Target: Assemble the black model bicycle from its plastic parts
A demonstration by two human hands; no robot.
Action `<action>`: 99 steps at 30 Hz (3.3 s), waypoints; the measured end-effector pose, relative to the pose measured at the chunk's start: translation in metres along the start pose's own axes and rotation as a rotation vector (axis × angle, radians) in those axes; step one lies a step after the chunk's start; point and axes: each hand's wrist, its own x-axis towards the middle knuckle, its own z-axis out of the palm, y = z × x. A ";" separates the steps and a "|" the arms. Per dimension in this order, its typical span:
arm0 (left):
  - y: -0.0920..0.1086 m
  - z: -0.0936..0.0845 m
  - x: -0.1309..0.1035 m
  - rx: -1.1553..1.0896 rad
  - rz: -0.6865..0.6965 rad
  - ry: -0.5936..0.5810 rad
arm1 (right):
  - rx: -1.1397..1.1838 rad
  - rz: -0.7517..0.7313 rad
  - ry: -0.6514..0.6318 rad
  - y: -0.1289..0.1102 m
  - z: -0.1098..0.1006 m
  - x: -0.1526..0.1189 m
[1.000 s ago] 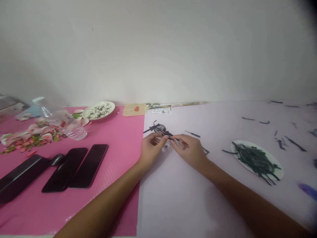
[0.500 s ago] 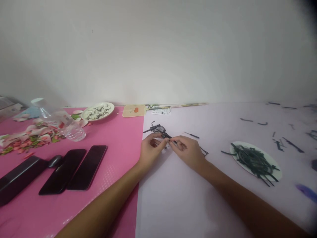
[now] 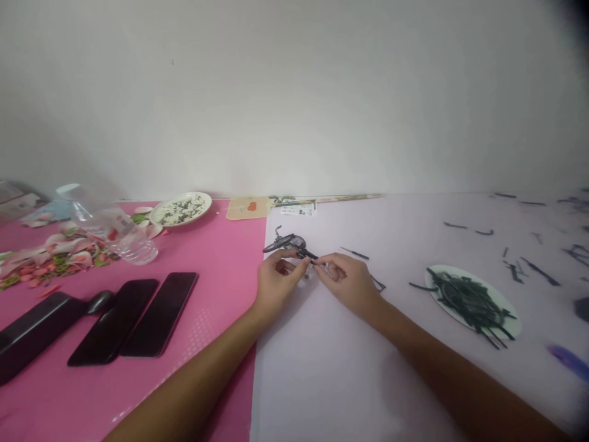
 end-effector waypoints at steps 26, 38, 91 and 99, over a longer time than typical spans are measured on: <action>0.002 0.001 0.007 -0.228 -0.186 0.051 | -0.248 -0.288 0.107 0.009 -0.003 0.007; 0.006 -0.005 0.006 -0.255 -0.202 -0.027 | -0.289 -0.402 0.222 0.006 -0.003 0.009; 0.008 -0.007 0.010 -0.176 -0.159 -0.071 | -0.184 -0.443 -0.015 0.005 -0.010 0.006; 0.003 -0.007 0.009 -0.068 -0.117 -0.063 | -0.212 -0.341 -0.033 0.001 -0.005 0.004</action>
